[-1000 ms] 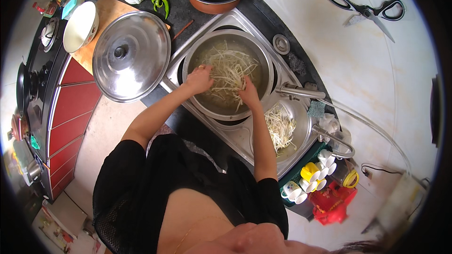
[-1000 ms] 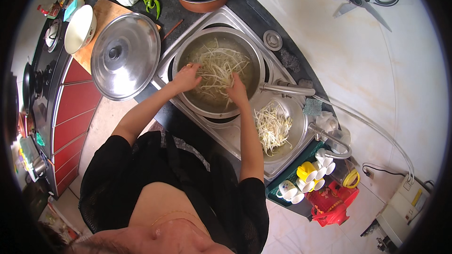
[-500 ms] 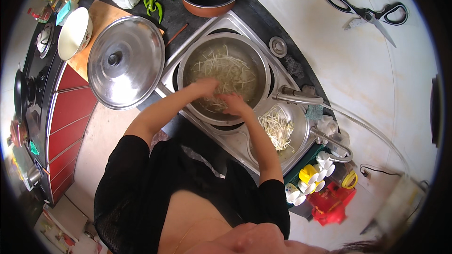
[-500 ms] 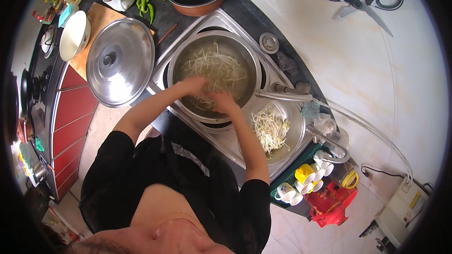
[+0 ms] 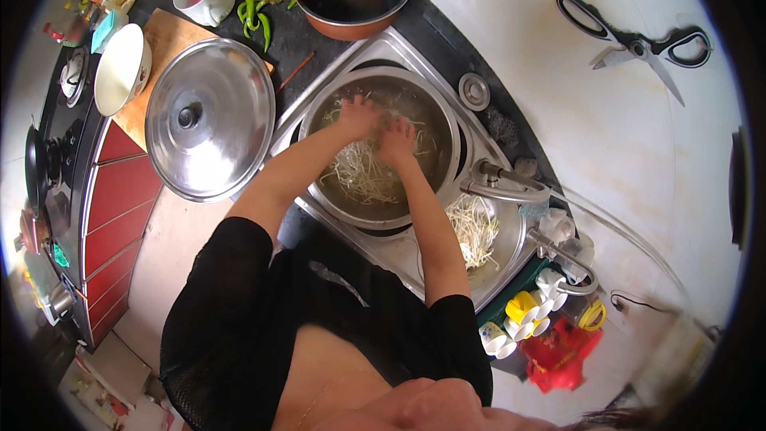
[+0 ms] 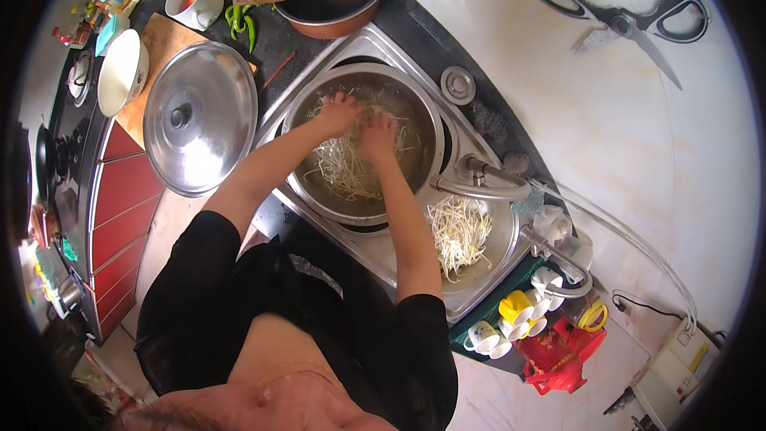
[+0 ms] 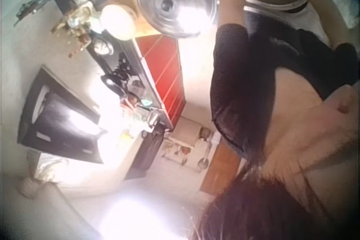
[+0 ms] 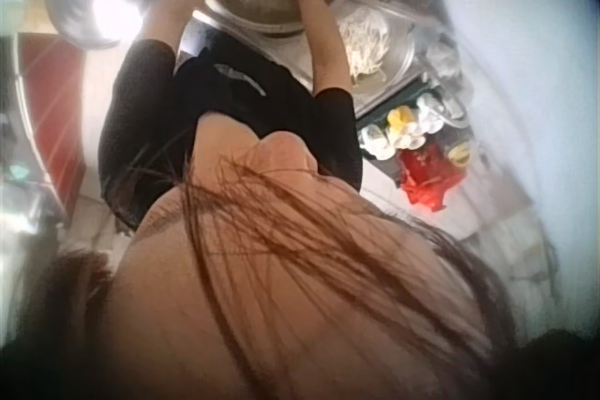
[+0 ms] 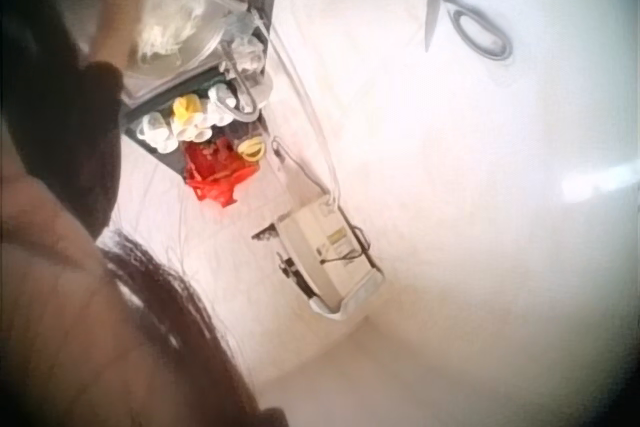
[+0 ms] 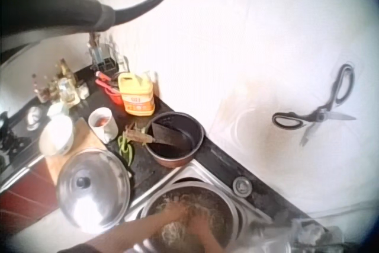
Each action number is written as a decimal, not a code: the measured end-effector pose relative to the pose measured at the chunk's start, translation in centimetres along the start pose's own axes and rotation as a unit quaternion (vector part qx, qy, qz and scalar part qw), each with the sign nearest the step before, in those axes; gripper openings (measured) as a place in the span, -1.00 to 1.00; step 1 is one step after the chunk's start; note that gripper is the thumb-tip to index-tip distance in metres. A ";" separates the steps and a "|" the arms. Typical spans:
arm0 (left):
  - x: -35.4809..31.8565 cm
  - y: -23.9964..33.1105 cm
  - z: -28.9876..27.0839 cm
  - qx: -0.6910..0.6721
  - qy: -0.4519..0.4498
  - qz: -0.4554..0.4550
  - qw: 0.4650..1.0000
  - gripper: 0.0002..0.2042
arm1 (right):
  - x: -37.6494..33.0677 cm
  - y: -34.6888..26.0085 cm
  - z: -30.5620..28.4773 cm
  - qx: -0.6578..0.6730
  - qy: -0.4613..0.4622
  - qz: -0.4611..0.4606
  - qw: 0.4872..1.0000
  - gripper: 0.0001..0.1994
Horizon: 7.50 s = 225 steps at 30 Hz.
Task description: The person washes bean sprouts by hand in a sink full of water, transfers them to the other sink basin, and cleans debris from the drain.
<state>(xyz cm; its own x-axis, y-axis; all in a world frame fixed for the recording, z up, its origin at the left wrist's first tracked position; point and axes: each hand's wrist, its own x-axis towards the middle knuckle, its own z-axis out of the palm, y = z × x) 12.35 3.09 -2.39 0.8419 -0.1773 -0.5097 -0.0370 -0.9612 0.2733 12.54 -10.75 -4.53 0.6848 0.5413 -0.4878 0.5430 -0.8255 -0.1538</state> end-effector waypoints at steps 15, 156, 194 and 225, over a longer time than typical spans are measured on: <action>-10.2 3.1 4.6 -0.134 -0.126 0.014 0.983 -0.37 | -10.2 -2.3 4.4 0.044 -0.107 -0.026 0.993 -0.37; -9.9 -0.6 4.4 -0.083 0.126 -0.076 0.986 -0.75 | -10.0 1.5 1.4 0.182 0.127 0.062 0.973 -0.75; -8.2 1.3 8.2 -0.215 0.041 -0.022 0.976 -0.77 | -7.2 -0.6 3.4 0.373 0.029 0.086 0.923 -0.59; -8.3 -0.1 4.8 -0.576 -0.033 -0.080 0.813 -0.73 | -12.0 3.2 -0.3 0.846 -0.108 0.001 0.521 -0.74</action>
<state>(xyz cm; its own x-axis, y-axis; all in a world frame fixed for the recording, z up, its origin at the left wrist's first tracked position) 2.80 3.63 -2.10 0.7542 -0.1158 -0.6463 0.6311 -0.1438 0.7623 6.24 -19.82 1.07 0.5144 0.6608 -0.5466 -0.7899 0.1169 -0.6020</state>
